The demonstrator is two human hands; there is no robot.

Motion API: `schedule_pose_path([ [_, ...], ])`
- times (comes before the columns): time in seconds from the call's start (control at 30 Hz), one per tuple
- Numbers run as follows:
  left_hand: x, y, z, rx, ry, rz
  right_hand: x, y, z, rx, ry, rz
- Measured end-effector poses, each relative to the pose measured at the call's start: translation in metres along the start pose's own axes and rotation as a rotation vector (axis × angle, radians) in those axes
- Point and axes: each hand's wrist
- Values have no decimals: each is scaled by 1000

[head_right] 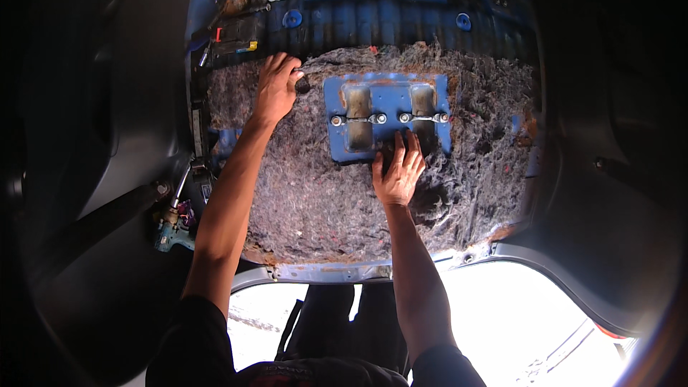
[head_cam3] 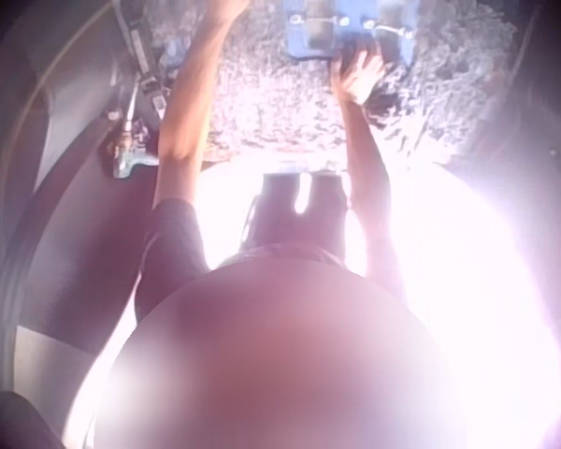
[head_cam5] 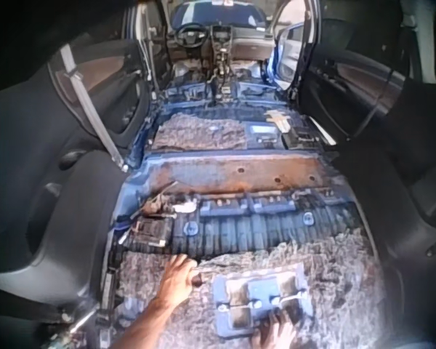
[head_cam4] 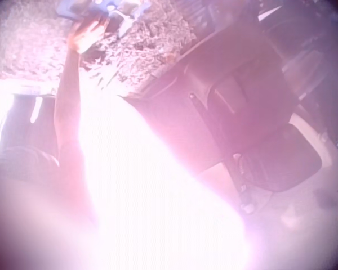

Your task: The person removes the trunk carpet from a blue car by hand, pulling it away from the metal floor and tossing it aside. They continue to pull and tear away remaining sections of the carpet and underlying insulation material.

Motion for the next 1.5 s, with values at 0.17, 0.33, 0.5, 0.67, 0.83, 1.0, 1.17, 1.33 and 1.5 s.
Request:
schedule_pose_path([
  [0.17,-24,-6,-26,39,3,14,-1,0,1,-5,-7,5],
  [0.33,-41,-18,-77,-104,24,39,-2,1,2,2,7,2],
  [0.5,-45,-48,-154,-484,210,-205,-3,1,3,9,17,-2],
  [0.67,-52,-54,-186,-379,116,-14,-2,0,3,-1,3,-5],
  [0.83,-72,-10,-102,-182,-132,54,-2,1,1,-7,6,-9],
  [1.0,-57,29,-18,-208,-36,220,-2,1,1,-5,14,-18],
  [1.17,-46,57,-20,-117,-24,251,-1,1,1,-13,-2,-14],
  [1.33,-48,63,-16,-74,-39,266,0,0,0,-7,-1,-9],
  [1.5,-64,45,-44,-77,-121,174,-2,1,0,0,5,7],
])
Point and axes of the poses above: each hand's wrist, its own z-axis towards the middle knuckle, its own x-axis out of the palm, y = z × x, and after that the axes turned 15 degrees about -x, right-handed
